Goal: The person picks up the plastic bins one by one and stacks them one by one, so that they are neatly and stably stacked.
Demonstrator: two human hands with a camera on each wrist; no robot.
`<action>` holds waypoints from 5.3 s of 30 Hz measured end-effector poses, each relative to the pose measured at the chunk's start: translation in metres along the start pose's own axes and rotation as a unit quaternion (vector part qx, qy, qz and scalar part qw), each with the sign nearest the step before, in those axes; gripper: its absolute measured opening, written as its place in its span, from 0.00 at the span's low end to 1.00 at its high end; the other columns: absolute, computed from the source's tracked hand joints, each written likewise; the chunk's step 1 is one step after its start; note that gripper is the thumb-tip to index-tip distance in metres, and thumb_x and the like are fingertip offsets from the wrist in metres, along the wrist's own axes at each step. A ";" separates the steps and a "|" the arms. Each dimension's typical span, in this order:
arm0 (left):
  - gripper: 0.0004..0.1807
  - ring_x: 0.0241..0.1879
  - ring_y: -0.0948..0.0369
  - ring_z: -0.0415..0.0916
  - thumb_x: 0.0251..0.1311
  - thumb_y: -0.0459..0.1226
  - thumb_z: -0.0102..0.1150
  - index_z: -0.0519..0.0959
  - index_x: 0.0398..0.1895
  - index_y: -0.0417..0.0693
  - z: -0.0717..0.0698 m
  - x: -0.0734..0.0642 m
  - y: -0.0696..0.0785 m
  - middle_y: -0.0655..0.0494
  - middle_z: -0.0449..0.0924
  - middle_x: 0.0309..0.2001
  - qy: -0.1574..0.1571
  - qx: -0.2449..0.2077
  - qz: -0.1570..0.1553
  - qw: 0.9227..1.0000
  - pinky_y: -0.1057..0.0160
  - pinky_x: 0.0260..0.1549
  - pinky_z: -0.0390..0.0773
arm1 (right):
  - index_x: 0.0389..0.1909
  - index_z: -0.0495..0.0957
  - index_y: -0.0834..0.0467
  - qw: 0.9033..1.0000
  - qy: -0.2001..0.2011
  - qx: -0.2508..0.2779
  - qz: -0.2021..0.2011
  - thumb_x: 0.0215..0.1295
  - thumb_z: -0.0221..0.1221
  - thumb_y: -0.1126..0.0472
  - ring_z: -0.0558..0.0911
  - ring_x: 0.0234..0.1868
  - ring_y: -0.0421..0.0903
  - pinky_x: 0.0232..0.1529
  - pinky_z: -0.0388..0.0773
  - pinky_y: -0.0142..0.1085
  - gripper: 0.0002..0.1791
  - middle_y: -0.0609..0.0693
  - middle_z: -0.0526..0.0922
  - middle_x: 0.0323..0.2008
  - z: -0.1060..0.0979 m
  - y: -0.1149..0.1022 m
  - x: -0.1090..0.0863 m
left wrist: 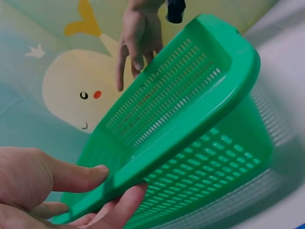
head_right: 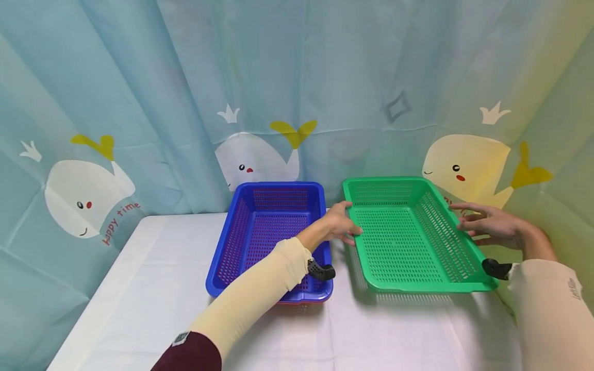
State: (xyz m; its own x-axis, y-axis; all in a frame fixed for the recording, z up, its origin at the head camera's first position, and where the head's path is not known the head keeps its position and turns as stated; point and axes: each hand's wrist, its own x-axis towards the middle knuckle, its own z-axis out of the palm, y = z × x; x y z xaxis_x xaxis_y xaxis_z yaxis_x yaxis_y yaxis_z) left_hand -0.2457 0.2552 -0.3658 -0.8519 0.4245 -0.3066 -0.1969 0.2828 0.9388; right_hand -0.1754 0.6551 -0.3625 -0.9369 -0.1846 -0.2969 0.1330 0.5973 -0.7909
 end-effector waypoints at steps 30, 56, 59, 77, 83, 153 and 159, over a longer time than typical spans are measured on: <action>0.50 0.27 0.52 0.83 0.56 0.20 0.70 0.62 0.80 0.57 0.004 0.003 0.000 0.45 0.76 0.34 0.018 0.048 -0.008 0.999 0.58 0.24 0.87 | 0.77 0.59 0.31 1.000 0.015 -0.002 -0.004 0.78 0.55 0.63 0.78 0.43 0.45 0.43 0.85 0.43 0.35 0.36 0.67 0.55 0.003 0.004 0.004; 0.51 0.21 0.52 0.84 0.57 0.24 0.72 0.61 0.80 0.63 -0.016 -0.021 0.021 0.47 0.77 0.59 0.017 0.090 0.055 0.994 0.63 0.21 0.85 | 0.81 0.48 0.59 0.988 0.068 -0.137 -0.017 0.74 0.60 0.63 0.82 0.50 0.59 0.44 0.86 0.49 0.42 0.81 0.55 0.67 0.005 -0.055 -0.015; 0.51 0.20 0.53 0.83 0.57 0.23 0.72 0.60 0.81 0.61 -0.020 -0.026 0.025 0.50 0.75 0.44 0.010 0.087 0.073 0.993 0.63 0.22 0.85 | 0.80 0.47 0.64 0.983 0.086 -0.160 -0.013 0.73 0.61 0.64 0.79 0.53 0.69 0.42 0.87 0.49 0.43 0.81 0.57 0.66 0.007 -0.064 -0.020; 0.52 0.23 0.53 0.84 0.57 0.24 0.73 0.59 0.81 0.61 -0.043 -0.055 0.053 0.50 0.71 0.43 -0.023 0.088 0.143 0.986 0.63 0.25 0.86 | 0.82 0.52 0.46 0.958 0.204 -0.193 -0.064 0.69 0.64 0.70 0.83 0.28 0.37 0.28 0.86 0.39 0.47 0.83 0.63 0.59 0.011 -0.090 -0.050; 0.51 0.24 0.50 0.85 0.57 0.24 0.72 0.58 0.81 0.61 -0.052 -0.062 0.062 0.52 0.69 0.43 -0.031 0.087 0.162 0.983 0.61 0.26 0.87 | 0.82 0.55 0.46 0.946 0.243 -0.195 -0.087 0.63 0.66 0.76 0.84 0.25 0.40 0.25 0.85 0.38 0.51 0.82 0.68 0.55 0.009 -0.098 -0.056; 0.48 0.37 0.52 0.86 0.61 0.26 0.69 0.58 0.81 0.59 -0.238 -0.153 0.036 0.45 0.62 0.59 -0.071 0.063 0.195 0.976 0.46 0.44 0.86 | 0.74 0.67 0.51 0.976 0.122 -0.027 -0.177 0.67 0.69 0.62 0.88 0.32 0.56 0.41 0.87 0.40 0.35 0.55 0.79 0.52 0.107 -0.229 -0.028; 0.49 0.38 0.51 0.86 0.60 0.26 0.71 0.59 0.81 0.59 -0.248 -0.154 0.030 0.44 0.62 0.59 -0.065 0.073 0.175 0.980 0.45 0.45 0.86 | 0.73 0.67 0.52 0.979 0.097 0.004 -0.180 0.68 0.69 0.61 0.87 0.35 0.56 0.41 0.87 0.45 0.35 0.58 0.78 0.53 0.119 -0.229 -0.017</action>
State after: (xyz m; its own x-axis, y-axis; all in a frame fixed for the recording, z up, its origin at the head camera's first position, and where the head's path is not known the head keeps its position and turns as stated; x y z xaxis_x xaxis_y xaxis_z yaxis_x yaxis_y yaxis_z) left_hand -0.2410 -0.0153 -0.2515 -0.7834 0.6215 0.0045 0.1761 0.2149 0.9606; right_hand -0.1514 0.4288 -0.2405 -0.9672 -0.2297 0.1086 -0.2153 0.5141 -0.8303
